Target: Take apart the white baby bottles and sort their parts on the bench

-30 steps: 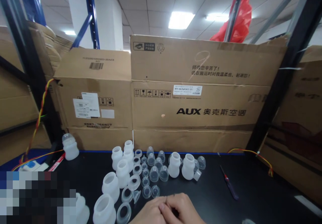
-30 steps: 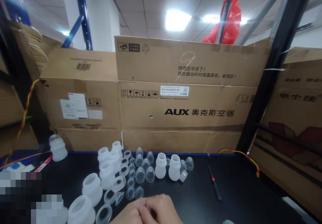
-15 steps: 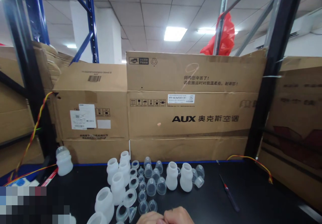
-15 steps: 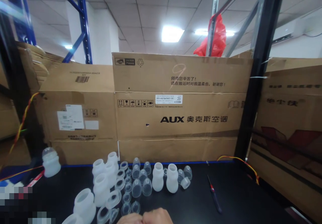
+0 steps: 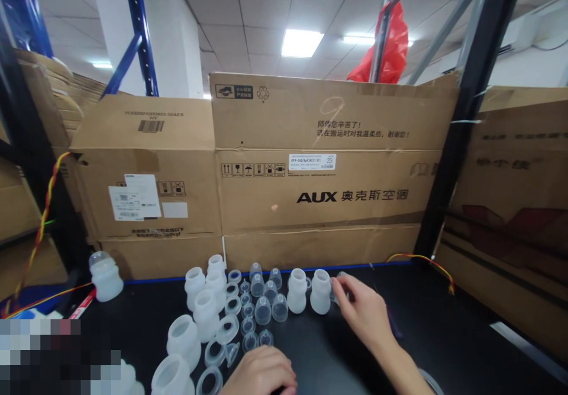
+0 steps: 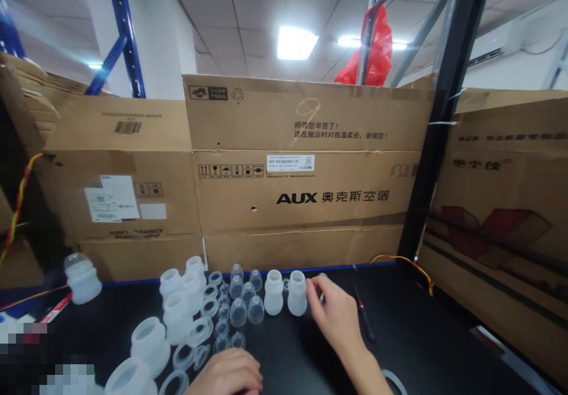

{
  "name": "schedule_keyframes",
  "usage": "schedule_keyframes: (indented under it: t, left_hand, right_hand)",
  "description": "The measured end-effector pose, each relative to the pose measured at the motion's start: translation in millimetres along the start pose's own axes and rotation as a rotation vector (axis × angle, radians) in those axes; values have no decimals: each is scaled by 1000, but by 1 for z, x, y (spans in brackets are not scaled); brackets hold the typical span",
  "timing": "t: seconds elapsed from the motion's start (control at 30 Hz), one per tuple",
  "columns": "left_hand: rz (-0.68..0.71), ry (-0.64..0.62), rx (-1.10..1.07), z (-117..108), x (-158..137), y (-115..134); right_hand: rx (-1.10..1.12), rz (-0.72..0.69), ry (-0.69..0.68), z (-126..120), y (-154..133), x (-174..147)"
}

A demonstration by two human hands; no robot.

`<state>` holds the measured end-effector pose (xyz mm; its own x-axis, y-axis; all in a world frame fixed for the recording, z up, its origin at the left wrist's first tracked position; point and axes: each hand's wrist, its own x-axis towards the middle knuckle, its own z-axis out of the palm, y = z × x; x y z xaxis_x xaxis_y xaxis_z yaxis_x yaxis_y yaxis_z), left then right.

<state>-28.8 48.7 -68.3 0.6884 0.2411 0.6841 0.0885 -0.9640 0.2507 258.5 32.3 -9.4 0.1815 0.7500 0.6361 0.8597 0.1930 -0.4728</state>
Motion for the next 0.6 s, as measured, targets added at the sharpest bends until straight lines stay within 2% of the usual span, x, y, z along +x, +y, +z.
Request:
schedule_keyframes:
  t: [0.07, 0.17, 0.37, 0.47, 0.6]
  left_hand:
    - [1, -26, 3, -7, 4, 6]
    - [-21, -72, 52, -23, 12, 16]
    - [-2, -143, 167, -36, 19, 29]
    - [-38, -81, 249, -37, 22, 37]
    - [-175, 118, 388, -34, 15, 31]
  right_hand:
    - [-91, 105, 10, -7, 19, 7]
    - [-153, 135, -52, -8, 36, 11]
    - [-116, 109, -215, -1, 27, 6]
    - [-66, 147, -235, 0, 20, 1]
    - [105, 133, -232, 8, 29, -7]
